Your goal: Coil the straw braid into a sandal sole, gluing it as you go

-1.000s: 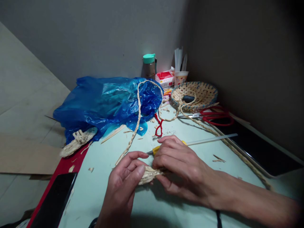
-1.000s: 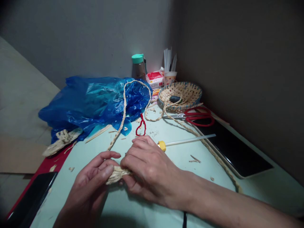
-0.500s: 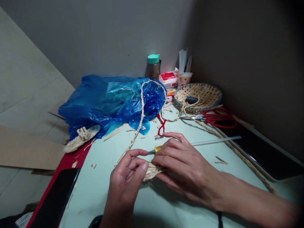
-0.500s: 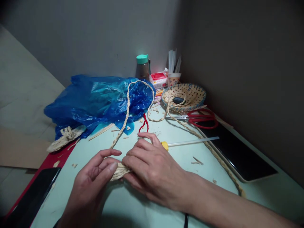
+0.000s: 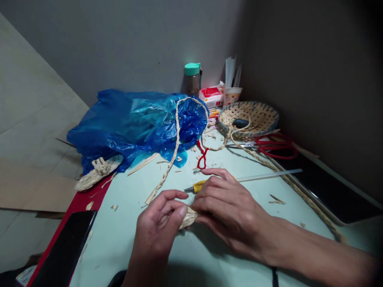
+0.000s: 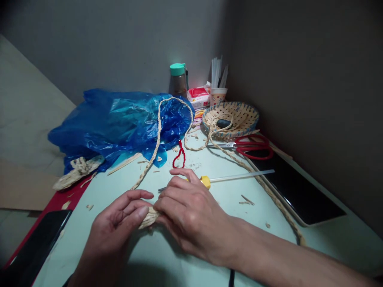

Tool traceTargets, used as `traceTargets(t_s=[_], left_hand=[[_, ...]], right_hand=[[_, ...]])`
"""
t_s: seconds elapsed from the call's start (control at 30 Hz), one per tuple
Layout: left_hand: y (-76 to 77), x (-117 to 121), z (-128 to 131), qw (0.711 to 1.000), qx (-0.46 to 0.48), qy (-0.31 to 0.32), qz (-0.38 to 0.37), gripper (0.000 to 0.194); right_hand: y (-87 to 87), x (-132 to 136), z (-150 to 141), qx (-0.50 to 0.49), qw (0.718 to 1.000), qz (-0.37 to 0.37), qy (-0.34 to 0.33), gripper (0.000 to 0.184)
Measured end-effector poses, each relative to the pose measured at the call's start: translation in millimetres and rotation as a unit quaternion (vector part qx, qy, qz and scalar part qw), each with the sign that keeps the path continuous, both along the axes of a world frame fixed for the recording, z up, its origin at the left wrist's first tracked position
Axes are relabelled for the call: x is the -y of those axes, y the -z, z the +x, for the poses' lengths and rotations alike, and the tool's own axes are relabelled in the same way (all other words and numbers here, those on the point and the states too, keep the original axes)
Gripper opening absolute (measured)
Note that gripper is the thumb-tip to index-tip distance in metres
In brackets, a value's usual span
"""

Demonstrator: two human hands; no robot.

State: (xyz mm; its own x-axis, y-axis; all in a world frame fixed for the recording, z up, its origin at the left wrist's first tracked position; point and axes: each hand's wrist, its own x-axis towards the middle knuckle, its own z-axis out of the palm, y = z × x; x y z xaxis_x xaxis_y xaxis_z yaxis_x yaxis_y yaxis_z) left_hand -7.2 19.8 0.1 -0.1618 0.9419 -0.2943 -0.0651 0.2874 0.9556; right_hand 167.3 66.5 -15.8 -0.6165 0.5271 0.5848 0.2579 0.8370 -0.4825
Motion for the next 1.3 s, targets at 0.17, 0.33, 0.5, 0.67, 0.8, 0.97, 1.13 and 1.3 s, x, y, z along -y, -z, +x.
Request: traceTargets(t_s=[0.17, 0.33, 0.5, 0.67, 0.8, 0.97, 1.13, 1.3], left_hand=[[1.5, -1.3, -4.2, 0.998, 0.067, -0.009, -0.004, 0.029], [2.8, -3.7, -7.3, 0.994, 0.101, -0.039, 0.016, 0.029], [5.4, -4.0, -8.7, 0.994, 0.096, -0.047, 0.036, 0.029], [9.5, -2.9, -10.1, 0.993, 0.098, -0.059, 0.036, 0.03], [7.6, -4.2, -10.3, 0.992, 0.111, -0.052, 0.032, 0.031], [4.4, -7.0, -11.1, 0.988, 0.137, -0.062, 0.024, 0.03], [4.7, -7.6, -12.9, 0.985, 0.16, -0.065, 0.018, 0.028], [3.8, -7.0, -12.7, 0.986, 0.159, -0.056, 0.016, 0.024]], right_hand=[[-3.3, -4.3, 2.5, 0.018, 0.999, 0.04, 0.009, 0.035], [-10.4, -5.1, 7.3, 0.034, 0.993, 0.109, 0.022, 0.047], [-9.9, -3.3, 6.4, 0.061, 0.983, 0.175, 0.021, 0.037], [-6.0, -2.8, 0.7, 0.068, 0.971, 0.229, 0.019, 0.028], [-4.2, -2.0, 1.7, 0.087, 0.971, 0.222, 0.018, 0.03], [-7.6, -4.5, 12.1, 0.085, 0.983, 0.162, 0.01, 0.045], [-8.5, -7.2, 12.1, 0.1, 0.981, 0.166, 0.01, 0.046], [-7.1, -8.1, 9.2, 0.107, 0.984, 0.145, 0.003, 0.042]])
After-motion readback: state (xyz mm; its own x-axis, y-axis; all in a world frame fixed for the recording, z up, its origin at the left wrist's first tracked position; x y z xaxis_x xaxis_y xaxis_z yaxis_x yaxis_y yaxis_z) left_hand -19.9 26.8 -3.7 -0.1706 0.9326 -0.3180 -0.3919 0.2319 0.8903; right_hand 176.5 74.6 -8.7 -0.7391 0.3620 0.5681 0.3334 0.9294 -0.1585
